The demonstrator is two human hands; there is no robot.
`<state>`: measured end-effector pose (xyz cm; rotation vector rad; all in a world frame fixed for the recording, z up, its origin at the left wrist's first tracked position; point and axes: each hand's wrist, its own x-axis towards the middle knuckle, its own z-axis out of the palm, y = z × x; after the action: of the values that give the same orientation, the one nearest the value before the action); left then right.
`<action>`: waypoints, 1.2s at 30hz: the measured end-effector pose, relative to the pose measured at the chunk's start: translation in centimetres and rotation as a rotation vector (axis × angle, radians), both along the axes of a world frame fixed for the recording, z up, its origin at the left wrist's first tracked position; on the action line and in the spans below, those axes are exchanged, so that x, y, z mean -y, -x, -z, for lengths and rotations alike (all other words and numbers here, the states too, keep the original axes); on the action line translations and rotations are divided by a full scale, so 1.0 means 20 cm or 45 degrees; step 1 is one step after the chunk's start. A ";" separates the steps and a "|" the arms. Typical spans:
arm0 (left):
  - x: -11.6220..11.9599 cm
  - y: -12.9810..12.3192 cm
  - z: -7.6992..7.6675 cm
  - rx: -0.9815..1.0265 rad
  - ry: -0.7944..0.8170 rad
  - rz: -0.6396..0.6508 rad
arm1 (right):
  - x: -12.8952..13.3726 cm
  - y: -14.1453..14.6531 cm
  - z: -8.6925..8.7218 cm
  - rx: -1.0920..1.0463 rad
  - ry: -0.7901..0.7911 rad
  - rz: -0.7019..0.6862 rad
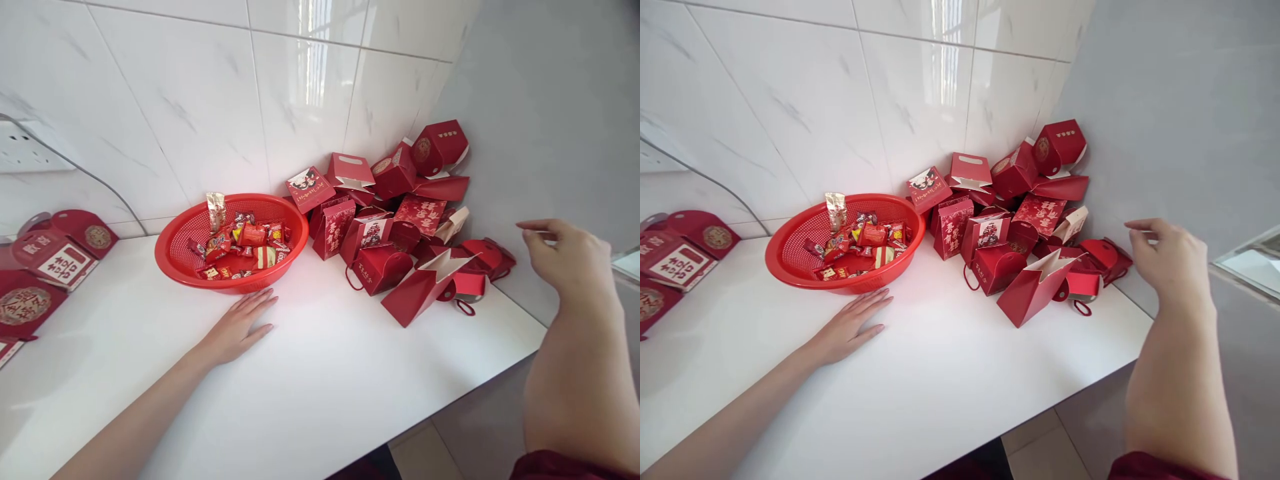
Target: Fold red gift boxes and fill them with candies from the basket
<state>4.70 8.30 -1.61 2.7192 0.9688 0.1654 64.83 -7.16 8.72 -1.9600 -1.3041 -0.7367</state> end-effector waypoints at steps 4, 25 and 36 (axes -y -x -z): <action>0.01 0.00 0.00 0.005 -0.006 0.002 | -0.02 0.13 -0.04 -0.022 0.086 -0.253; 0.06 0.01 -0.11 0.291 -0.100 0.076 | -0.32 1.34 -0.17 0.501 1.063 -0.815; 0.35 -0.05 -0.44 0.374 -0.243 -0.086 | -0.21 1.87 -0.07 0.558 0.680 -1.725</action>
<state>5.73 1.38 7.13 2.7223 1.0012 0.6819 27.46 -2.89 10.16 -0.7579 -2.7728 -0.0847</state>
